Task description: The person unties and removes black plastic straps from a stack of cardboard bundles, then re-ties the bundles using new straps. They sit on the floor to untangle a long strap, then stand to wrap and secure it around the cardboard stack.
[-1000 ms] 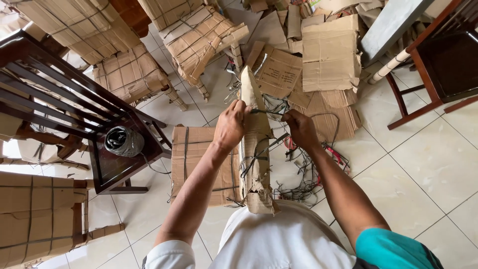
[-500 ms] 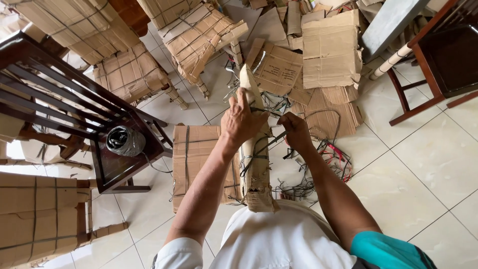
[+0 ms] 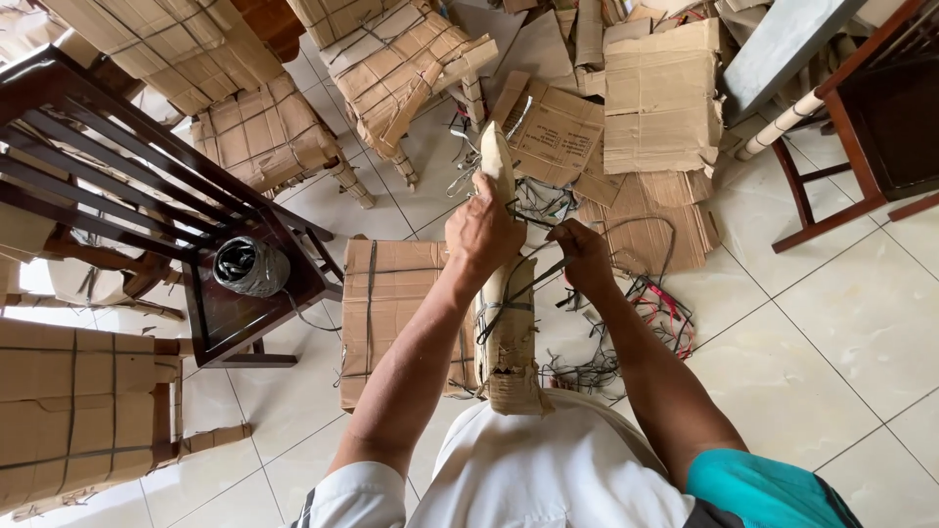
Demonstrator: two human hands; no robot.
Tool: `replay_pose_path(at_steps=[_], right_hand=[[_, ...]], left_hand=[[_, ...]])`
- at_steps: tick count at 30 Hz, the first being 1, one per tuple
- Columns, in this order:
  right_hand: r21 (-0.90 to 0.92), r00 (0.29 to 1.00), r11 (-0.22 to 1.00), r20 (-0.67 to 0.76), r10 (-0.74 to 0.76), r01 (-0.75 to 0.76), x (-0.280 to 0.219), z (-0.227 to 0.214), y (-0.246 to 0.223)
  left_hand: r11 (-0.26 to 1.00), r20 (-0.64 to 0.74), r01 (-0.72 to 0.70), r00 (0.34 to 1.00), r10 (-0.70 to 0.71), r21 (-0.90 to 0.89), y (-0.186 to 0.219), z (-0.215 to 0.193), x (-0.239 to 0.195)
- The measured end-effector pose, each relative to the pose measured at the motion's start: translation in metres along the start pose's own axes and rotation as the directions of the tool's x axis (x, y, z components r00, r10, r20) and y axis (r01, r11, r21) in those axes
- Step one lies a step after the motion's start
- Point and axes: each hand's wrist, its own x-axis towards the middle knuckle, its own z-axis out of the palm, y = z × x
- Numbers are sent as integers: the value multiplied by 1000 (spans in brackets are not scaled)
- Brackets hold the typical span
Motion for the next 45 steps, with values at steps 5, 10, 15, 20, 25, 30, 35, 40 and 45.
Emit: replay_pose_path(at_steps=[5, 10, 15, 20, 25, 30, 35, 40, 45], right_hand=[[381, 965, 887, 83, 248, -261, 3, -14, 7], [901, 963, 343, 243, 113, -267, 28, -17, -11], [929, 932, 71, 361, 35, -363, 52, -12, -29], [894, 884, 178, 344, 317, -412, 72, 2, -14], [880, 872, 213, 334, 357, -424, 86, 15, -9], [846, 850, 290, 302, 432, -447, 86, 33, 10], [842, 816, 243, 328, 476, -481, 96, 38, 30], [852, 815, 230, 321, 482, -471, 91, 36, 16], [851, 801, 219, 318, 508, -477, 90, 39, 14]], left_hand=[[998, -10, 16, 1000, -17, -58, 6, -12, -13], [989, -9, 24, 1000, -25, -149, 4, -6, -9], [980, -24, 8, 1000, -13, -197, 2, -12, -19], [982, -57, 10, 998, -21, -187, 4, -21, -25], [989, -2, 36, 999, -36, -147, 6, -34, -32], [981, 23, 53, 999, -49, -189, 8, -34, -36], [971, 35, 64, 998, -57, -231, 8, -34, -34], [971, 24, 52, 999, -48, -232, -1, -33, -33], [830, -122, -125, 990, 69, -543, -23, -26, -44]])
